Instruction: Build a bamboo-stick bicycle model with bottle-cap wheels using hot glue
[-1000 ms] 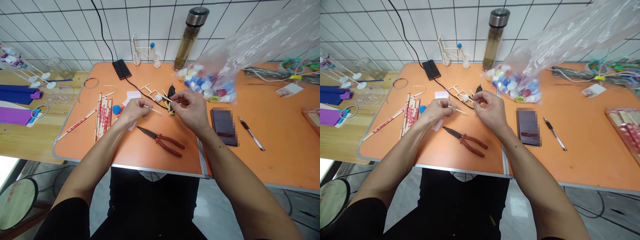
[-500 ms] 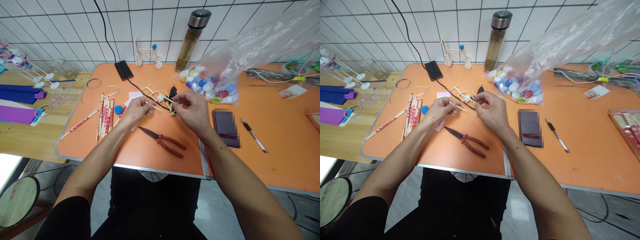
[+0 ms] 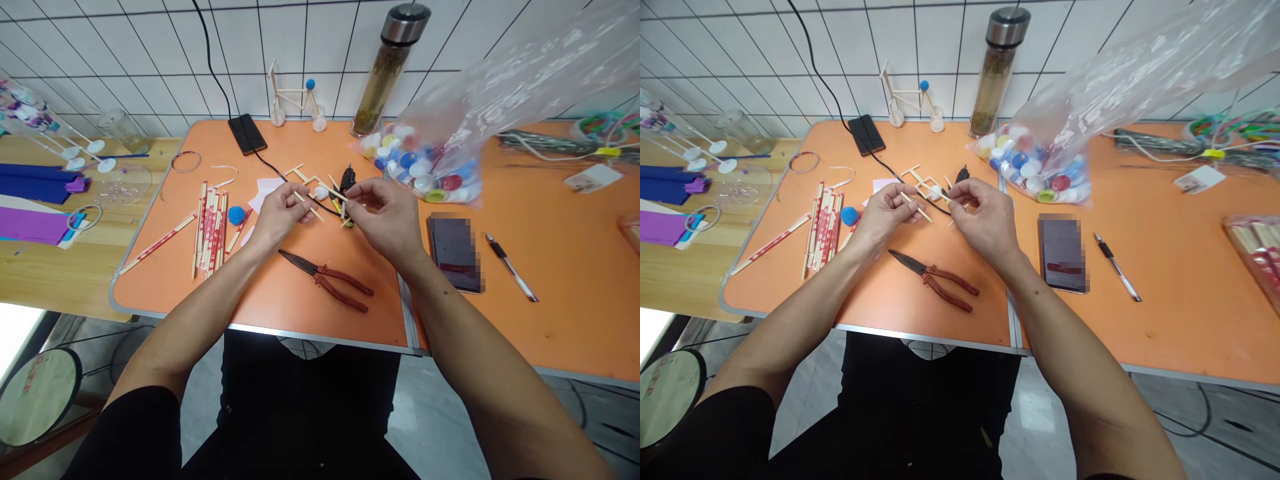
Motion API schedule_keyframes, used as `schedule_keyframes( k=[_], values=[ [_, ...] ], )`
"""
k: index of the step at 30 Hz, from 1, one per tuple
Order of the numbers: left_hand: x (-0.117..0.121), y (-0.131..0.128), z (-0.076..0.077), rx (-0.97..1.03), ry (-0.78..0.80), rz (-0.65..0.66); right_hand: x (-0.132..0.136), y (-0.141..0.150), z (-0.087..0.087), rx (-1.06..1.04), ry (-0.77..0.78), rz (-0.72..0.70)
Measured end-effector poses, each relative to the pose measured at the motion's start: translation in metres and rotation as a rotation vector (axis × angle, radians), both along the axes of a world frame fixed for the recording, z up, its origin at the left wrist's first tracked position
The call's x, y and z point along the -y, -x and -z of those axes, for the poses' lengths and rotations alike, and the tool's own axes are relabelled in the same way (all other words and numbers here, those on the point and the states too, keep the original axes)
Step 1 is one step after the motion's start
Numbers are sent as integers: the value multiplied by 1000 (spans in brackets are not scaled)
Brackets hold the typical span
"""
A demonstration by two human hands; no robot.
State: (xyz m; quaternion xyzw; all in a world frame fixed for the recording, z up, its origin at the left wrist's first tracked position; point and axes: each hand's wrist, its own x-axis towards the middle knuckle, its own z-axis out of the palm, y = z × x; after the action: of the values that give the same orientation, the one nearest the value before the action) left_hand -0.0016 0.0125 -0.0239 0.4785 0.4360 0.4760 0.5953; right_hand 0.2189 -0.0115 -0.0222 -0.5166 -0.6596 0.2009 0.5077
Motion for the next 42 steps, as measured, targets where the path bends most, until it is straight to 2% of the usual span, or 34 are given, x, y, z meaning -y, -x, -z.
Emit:
schedule_keyframes(
  k=[14, 23, 37, 42],
  values=[
    [0, -7, 5, -8, -104, -44, 4, 6, -4, 5, 43, -13],
    [3, -14, 7, -59, -117, -54, 3, 8, 0, -27, 51, -31],
    [8, -19, 5, -20, -116, -74, 2, 8, 0, -43, 69, -24],
    [7, -19, 10, 10, -148, -58, -1, 7, 2, -66, 53, -35]
  ],
)
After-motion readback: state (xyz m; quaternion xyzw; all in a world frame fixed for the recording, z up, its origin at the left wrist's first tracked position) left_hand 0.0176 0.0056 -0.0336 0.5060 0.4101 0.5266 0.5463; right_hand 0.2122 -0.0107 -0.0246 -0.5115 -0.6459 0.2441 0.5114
